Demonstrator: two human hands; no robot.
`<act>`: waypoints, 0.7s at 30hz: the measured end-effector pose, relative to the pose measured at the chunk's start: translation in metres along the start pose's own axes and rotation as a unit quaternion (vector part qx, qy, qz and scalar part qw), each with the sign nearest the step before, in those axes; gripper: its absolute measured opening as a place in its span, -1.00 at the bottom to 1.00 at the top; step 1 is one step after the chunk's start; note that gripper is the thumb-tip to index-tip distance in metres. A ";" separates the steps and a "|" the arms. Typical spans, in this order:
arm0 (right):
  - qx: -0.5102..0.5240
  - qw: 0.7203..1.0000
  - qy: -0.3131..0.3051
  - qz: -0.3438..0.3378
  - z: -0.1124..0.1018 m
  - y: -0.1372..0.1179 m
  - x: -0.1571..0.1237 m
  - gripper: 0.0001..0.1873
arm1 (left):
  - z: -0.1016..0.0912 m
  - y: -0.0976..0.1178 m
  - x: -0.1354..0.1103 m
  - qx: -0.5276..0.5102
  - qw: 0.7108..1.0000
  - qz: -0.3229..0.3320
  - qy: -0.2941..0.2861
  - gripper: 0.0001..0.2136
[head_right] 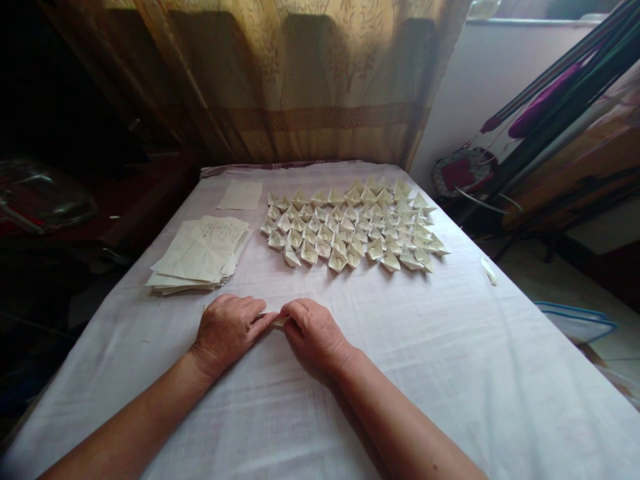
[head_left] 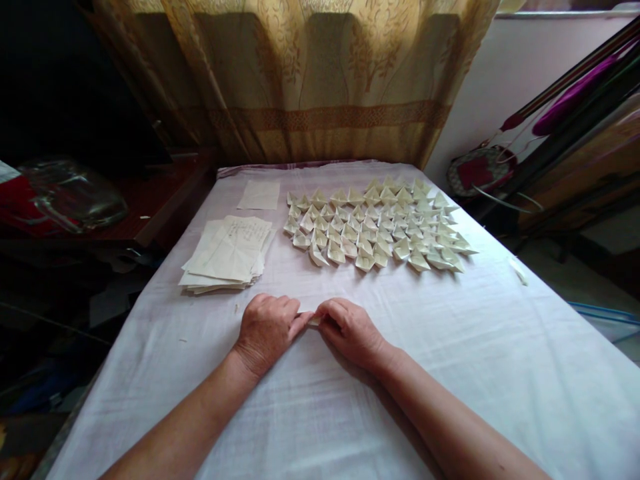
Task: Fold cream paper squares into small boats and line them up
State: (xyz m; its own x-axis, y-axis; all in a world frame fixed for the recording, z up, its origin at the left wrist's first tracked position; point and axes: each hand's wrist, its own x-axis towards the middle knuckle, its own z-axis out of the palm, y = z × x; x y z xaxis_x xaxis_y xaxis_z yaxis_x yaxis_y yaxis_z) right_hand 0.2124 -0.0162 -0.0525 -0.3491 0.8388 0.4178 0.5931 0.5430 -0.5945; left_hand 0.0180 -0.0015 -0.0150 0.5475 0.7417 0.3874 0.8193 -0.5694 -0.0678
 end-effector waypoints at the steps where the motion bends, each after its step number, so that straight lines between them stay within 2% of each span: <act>1: -0.008 1.000 0.001 -0.002 0.001 0.000 0.000 -0.82 | 0.000 0.000 0.000 -0.002 1.000 0.002 -0.001 -0.70; 5: -0.023 1.000 0.006 0.000 0.002 -0.001 0.001 -0.94 | 0.001 0.000 -0.001 -0.002 1.000 0.009 -0.008 -0.70; 15: 0.010 1.000 0.002 0.009 0.002 -0.003 0.004 -0.90 | -0.003 0.002 -0.008 -0.002 0.999 0.020 -0.036 -0.80; 17: 0.008 1.000 0.002 0.003 0.002 -0.004 0.003 -0.89 | -0.003 0.002 -0.012 -0.014 0.999 0.024 -0.039 -0.84; 21: -0.032 0.999 0.006 -0.037 0.000 -0.006 -0.001 -0.89 | -0.004 0.001 -0.025 -0.051 0.998 0.037 -0.029 -0.77</act>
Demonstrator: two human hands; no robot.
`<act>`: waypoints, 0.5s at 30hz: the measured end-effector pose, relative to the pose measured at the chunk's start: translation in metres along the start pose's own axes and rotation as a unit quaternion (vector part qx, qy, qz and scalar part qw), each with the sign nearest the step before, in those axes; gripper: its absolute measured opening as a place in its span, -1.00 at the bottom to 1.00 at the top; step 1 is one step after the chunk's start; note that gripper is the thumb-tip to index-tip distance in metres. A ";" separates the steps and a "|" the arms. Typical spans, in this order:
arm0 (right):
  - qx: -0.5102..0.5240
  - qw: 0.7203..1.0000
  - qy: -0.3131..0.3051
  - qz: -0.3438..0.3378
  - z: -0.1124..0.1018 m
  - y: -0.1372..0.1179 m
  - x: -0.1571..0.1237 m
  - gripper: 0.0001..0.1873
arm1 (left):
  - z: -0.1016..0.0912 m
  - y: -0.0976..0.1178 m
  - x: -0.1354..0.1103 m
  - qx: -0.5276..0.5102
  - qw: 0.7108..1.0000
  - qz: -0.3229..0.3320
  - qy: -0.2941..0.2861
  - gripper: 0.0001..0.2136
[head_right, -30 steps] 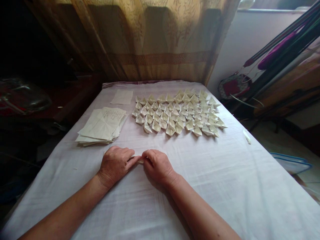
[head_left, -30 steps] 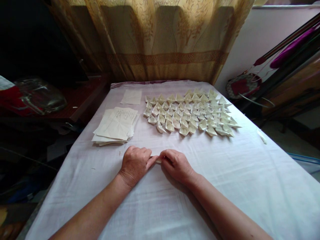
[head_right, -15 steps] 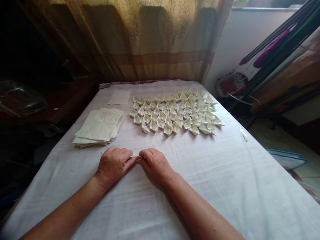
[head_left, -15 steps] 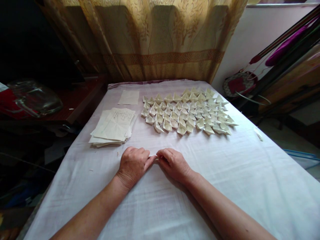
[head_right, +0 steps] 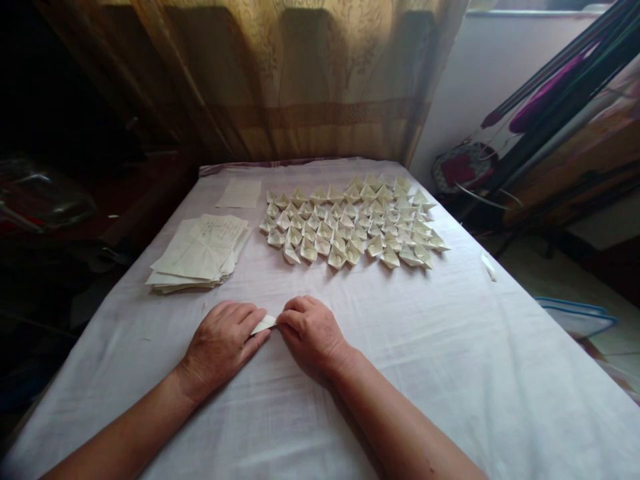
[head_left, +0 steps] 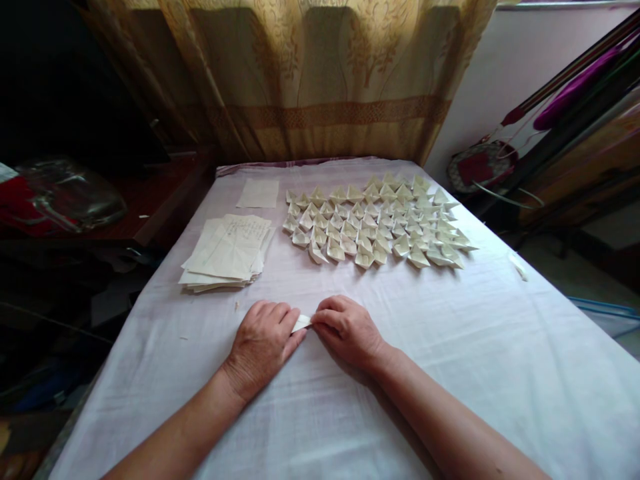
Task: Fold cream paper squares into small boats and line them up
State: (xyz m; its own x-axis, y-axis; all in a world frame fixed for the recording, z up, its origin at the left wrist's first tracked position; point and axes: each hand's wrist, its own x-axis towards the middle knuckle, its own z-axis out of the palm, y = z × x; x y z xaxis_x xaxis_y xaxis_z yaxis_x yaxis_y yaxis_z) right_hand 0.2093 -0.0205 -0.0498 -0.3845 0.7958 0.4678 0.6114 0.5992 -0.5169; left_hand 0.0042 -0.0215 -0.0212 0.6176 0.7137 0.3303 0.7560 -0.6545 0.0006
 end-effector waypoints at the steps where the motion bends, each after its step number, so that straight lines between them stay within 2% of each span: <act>1: -0.009 1.000 0.000 -0.008 0.000 0.000 -0.001 -0.89 | 0.000 0.000 -0.003 -0.011 1.000 0.000 0.002 -0.77; 4: -0.018 1.000 -0.010 -0.006 -0.001 0.000 -0.001 -0.89 | 0.001 -0.001 -0.013 -0.038 0.999 -0.002 0.010 -0.80; 9: 0.003 0.998 -0.044 0.036 -0.002 -0.003 0.002 -0.88 | 0.006 -0.002 -0.020 -0.043 0.998 0.001 0.036 -0.76; 15: -0.014 0.994 -0.043 0.097 0.000 -0.012 0.004 -0.89 | 0.007 -0.003 -0.021 -0.071 0.997 -0.008 0.027 -0.74</act>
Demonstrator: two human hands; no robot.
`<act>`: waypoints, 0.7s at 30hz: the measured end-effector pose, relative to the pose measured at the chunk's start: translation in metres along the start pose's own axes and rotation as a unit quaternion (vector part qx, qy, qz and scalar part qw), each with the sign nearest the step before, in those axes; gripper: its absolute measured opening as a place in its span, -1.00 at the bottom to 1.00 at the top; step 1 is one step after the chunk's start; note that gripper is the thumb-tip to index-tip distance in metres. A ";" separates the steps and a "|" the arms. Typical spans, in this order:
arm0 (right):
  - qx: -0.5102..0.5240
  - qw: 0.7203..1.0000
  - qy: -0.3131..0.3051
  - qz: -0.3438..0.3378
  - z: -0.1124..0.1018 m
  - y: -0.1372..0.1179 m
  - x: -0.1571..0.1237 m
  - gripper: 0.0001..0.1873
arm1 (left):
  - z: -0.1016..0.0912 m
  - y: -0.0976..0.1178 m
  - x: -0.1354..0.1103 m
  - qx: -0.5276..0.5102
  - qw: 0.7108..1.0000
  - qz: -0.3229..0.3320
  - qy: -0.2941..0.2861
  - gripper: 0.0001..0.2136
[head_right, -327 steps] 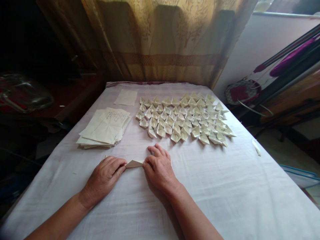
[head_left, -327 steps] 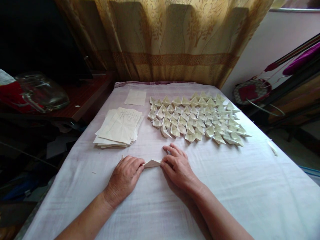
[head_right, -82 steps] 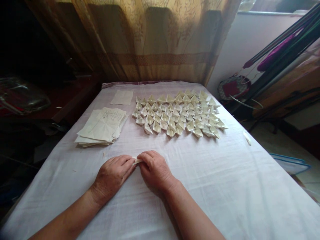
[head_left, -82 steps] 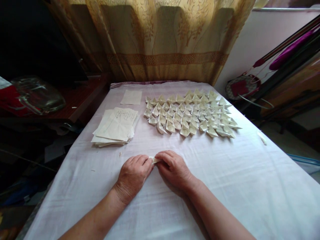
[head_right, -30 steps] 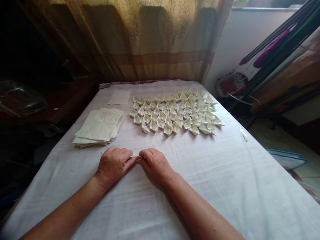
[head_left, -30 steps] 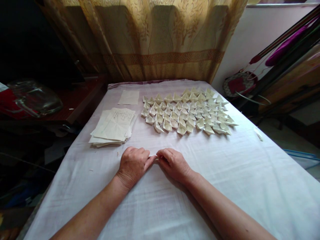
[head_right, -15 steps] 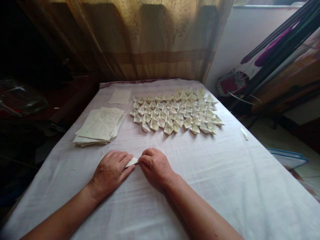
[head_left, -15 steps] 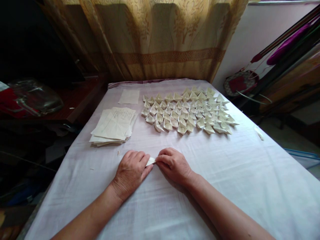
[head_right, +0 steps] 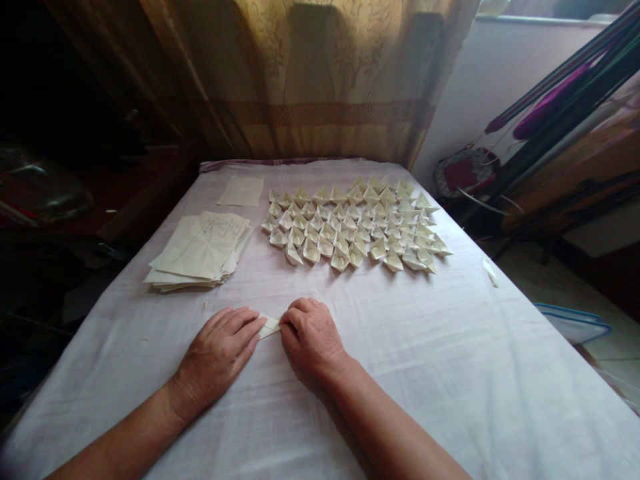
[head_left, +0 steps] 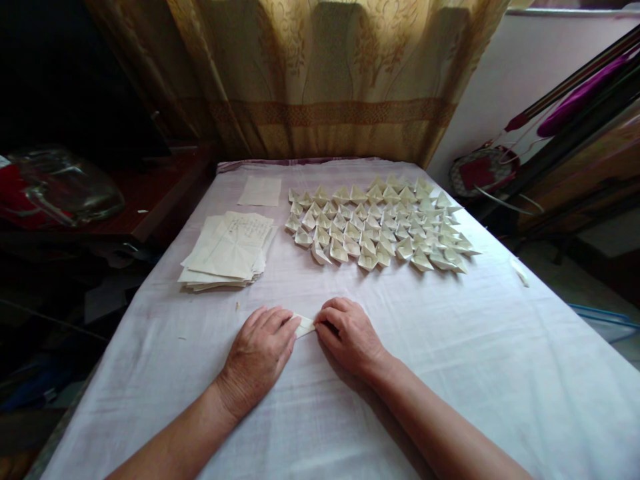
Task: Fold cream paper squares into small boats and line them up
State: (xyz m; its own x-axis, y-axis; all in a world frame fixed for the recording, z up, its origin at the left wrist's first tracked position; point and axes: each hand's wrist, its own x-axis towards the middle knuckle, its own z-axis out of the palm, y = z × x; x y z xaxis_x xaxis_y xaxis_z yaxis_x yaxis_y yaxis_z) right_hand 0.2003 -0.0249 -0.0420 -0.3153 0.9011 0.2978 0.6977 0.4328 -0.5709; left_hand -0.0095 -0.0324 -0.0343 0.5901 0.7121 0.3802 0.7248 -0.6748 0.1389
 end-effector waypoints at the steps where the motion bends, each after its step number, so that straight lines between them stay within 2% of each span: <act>1: 0.001 1.000 0.004 0.012 0.001 -0.001 0.000 -0.89 | 0.000 0.000 0.000 -0.003 1.000 -0.002 -0.001 -0.74; 4: -0.002 0.999 0.010 0.051 0.002 -0.005 0.000 -0.86 | 0.002 -0.001 -0.001 -0.006 1.000 -0.014 0.008 -0.72; 8: -0.056 0.993 -0.011 0.104 -0.002 -0.011 0.004 -0.88 | 0.002 -0.010 0.000 -0.039 0.997 -0.062 0.029 -0.62; 13: -0.113 0.983 -0.058 0.134 -0.008 -0.018 0.011 -0.88 | 0.001 -0.030 0.011 -0.140 0.985 -0.097 0.021 -0.72; 18: -0.138 0.980 -0.071 0.128 -0.006 -0.019 0.013 -0.86 | 0.001 -0.039 0.024 -0.128 0.986 -0.096 -0.035 -0.75; 21: -0.129 0.984 -0.062 0.103 -0.003 -0.018 0.009 -0.85 | -0.002 -0.039 0.029 -0.110 0.987 -0.092 -0.079 -0.88</act>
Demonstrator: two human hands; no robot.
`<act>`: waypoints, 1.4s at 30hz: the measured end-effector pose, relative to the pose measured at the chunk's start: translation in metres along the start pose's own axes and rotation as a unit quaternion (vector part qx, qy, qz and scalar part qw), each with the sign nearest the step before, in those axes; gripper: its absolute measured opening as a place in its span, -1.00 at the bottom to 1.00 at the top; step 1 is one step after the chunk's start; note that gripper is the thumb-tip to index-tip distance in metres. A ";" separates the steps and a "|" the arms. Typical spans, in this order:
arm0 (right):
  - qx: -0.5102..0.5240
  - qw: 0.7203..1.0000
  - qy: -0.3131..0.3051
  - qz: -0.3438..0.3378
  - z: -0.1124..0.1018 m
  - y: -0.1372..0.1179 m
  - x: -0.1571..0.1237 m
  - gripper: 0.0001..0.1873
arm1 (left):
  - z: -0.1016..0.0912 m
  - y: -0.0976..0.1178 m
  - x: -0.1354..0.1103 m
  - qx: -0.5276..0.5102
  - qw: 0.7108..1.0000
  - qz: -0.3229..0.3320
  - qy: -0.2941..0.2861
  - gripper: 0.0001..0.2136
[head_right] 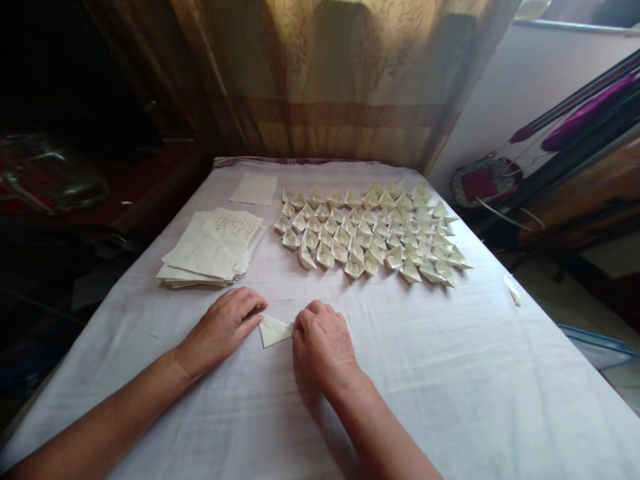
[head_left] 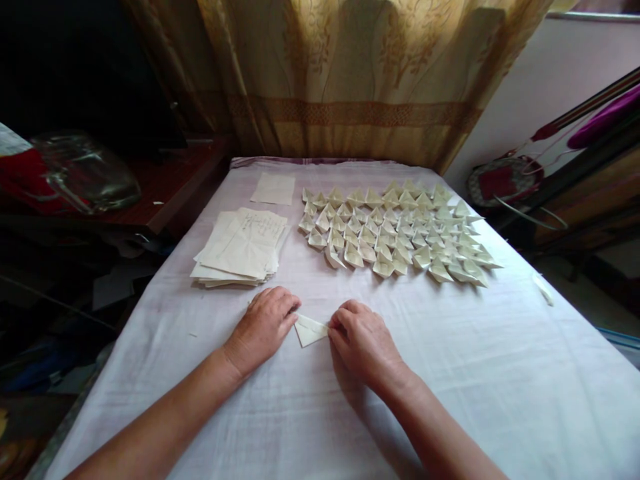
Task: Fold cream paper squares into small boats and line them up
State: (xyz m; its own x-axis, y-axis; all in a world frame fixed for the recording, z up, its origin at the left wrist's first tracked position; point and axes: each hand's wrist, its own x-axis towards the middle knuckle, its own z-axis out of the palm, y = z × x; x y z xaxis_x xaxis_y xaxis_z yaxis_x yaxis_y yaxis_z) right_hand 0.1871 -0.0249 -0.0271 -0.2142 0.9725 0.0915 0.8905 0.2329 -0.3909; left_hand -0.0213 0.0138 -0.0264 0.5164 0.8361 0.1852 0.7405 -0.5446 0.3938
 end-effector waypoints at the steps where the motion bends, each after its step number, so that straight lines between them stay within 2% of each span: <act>1: 0.003 1.000 0.007 -0.009 0.001 0.000 -0.002 -0.85 | -0.002 0.001 0.001 0.003 1.000 -0.003 -0.011 -0.92; 5: 0.001 0.998 0.041 -0.039 0.008 0.001 -0.010 -0.87 | -0.008 0.001 0.001 0.002 1.000 -0.009 -0.025 -0.93; 11: 0.027 0.993 0.089 -0.077 0.014 0.003 -0.012 -0.85 | -0.006 0.002 -0.009 0.017 1.000 0.011 0.008 -0.93; 14: 0.038 0.990 0.110 -0.082 0.015 0.009 -0.010 -0.85 | -0.005 0.001 -0.013 0.046 0.997 0.037 0.040 -0.89; 18: 0.058 0.984 0.144 -0.089 0.012 0.013 -0.008 -0.83 | -0.006 -0.002 -0.014 0.088 0.984 0.101 0.121 -0.84; 21: 0.092 0.979 0.160 -0.090 0.010 0.013 -0.007 -0.81 | -0.009 -0.003 -0.014 0.098 0.978 0.126 0.135 -0.83; 24: 0.131 0.973 0.165 -0.095 0.009 0.013 -0.007 -0.80 | -0.011 -0.002 -0.015 0.093 0.978 0.121 0.142 -0.81; 26: 0.171 0.968 0.162 -0.085 0.009 0.012 -0.007 -0.82 | -0.012 -0.001 -0.015 0.094 0.976 0.124 0.154 -0.81; 31: 0.265 0.953 0.144 -0.004 0.009 0.010 -0.007 -0.86 | -0.012 0.003 -0.015 0.118 0.964 0.152 0.186 -0.84; 37: 0.309 0.940 0.137 0.043 0.007 0.006 -0.009 -0.84 | -0.014 0.008 -0.016 0.146 0.953 0.176 0.197 -0.87; 40: 0.307 0.938 0.150 0.059 0.006 0.006 -0.009 -0.84 | -0.012 0.011 -0.017 0.134 0.957 0.162 0.200 -0.86; 42: 0.298 0.939 0.163 0.060 0.006 0.006 -0.009 -0.84 | -0.010 0.013 -0.018 0.101 0.966 0.126 0.200 -0.84</act>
State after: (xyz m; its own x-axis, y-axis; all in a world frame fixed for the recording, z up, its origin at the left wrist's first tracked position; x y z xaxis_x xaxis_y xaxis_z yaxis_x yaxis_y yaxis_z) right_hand 0.1920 -0.0321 -0.0355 0.0948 0.9631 0.2519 0.4971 0.1734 -0.8502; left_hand -0.0251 -0.0078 -0.0159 0.5138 0.6115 0.6017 0.7025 -0.7025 0.1142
